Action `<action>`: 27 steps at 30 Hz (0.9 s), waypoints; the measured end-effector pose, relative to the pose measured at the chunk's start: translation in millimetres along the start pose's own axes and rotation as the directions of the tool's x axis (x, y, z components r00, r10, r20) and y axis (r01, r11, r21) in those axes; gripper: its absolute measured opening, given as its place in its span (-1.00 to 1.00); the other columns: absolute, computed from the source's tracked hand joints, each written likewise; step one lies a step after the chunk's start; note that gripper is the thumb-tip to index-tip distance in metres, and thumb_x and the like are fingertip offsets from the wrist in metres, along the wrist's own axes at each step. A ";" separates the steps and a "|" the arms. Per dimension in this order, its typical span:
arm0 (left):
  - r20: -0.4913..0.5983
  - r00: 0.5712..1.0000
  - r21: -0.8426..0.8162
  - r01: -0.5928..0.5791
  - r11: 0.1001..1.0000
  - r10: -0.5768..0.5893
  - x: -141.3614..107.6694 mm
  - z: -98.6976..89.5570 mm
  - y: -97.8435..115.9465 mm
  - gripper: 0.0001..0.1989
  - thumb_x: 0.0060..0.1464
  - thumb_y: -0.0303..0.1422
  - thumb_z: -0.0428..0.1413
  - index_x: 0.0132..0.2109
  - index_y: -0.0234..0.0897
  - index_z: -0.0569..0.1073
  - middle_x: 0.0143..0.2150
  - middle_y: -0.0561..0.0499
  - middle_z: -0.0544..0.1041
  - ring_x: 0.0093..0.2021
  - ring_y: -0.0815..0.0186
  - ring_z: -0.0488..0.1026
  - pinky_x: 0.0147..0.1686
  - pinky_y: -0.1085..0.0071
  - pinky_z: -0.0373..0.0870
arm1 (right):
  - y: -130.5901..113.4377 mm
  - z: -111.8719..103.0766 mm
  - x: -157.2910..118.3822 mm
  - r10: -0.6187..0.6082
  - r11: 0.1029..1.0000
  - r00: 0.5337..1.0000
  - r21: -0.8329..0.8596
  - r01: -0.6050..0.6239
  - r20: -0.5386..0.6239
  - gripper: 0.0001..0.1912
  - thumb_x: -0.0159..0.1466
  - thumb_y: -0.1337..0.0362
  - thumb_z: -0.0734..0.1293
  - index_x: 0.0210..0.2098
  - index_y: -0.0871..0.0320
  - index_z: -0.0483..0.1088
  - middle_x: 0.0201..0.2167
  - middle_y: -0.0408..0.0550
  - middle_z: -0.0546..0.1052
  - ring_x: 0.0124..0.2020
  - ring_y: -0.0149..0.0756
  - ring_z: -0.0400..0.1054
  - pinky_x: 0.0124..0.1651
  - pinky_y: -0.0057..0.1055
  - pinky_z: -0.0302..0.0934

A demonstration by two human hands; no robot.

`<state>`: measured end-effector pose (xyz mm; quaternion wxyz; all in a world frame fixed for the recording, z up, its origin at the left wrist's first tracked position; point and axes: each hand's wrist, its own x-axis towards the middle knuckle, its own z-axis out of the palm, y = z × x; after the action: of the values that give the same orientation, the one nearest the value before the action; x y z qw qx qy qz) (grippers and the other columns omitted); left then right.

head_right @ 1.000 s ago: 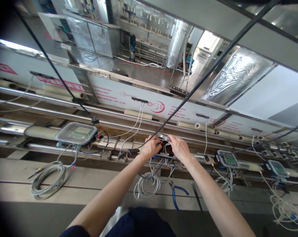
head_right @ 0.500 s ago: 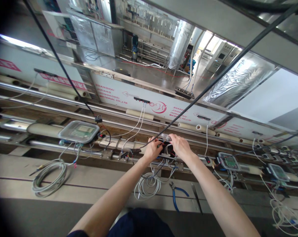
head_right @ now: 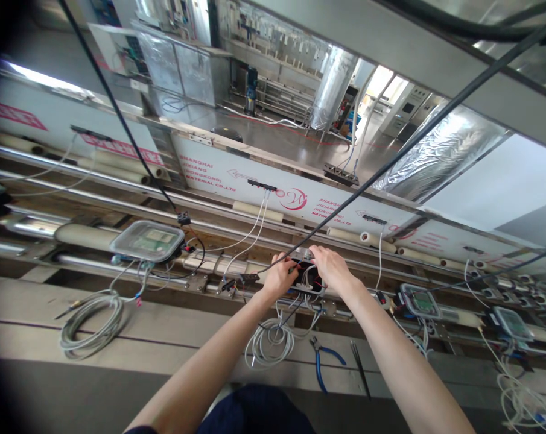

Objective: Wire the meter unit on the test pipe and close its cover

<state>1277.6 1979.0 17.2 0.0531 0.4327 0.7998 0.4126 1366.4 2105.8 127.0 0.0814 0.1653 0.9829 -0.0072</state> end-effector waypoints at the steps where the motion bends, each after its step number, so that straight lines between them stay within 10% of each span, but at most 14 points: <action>1: 0.000 1.000 0.001 0.000 1.000 0.000 0.1 -0.3 0.3 -0.84 0.04 -0.43 0.04 -0.32 -0.23 0.53 -0.26 -0.06 0.32 -0.19 0.21 0.25 -0.13 0.31 0.27 | 0.7 -0.4 0.9 -0.005 1.000 1.000 0.002 0.005 0.002 -0.74 0.29 0.31 0.17 -0.03 0.16 0.25 -0.04 0.07 0.44 -0.07 -0.19 0.36 -0.13 -0.34 0.20; 27: -0.057 0.997 0.009 -0.045 0.999 0.045 -6.9 -1.5 1.1 -0.82 0.05 -0.48 0.03 -0.26 -0.27 0.53 -0.16 -0.07 0.38 -0.13 0.21 0.29 -0.09 0.31 0.32 | -12.5 27.7 -20.7 -0.052 0.995 0.984 -0.095 0.036 -0.170 -0.71 0.34 0.33 0.06 0.01 0.21 0.22 -0.10 0.09 0.39 -0.08 -0.13 0.18 -0.07 -0.26 0.12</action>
<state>1281.9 1973.3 17.0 0.0190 0.4387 0.7927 0.4228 1386.0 2086.2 102.8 0.0035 0.1397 0.9889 0.0505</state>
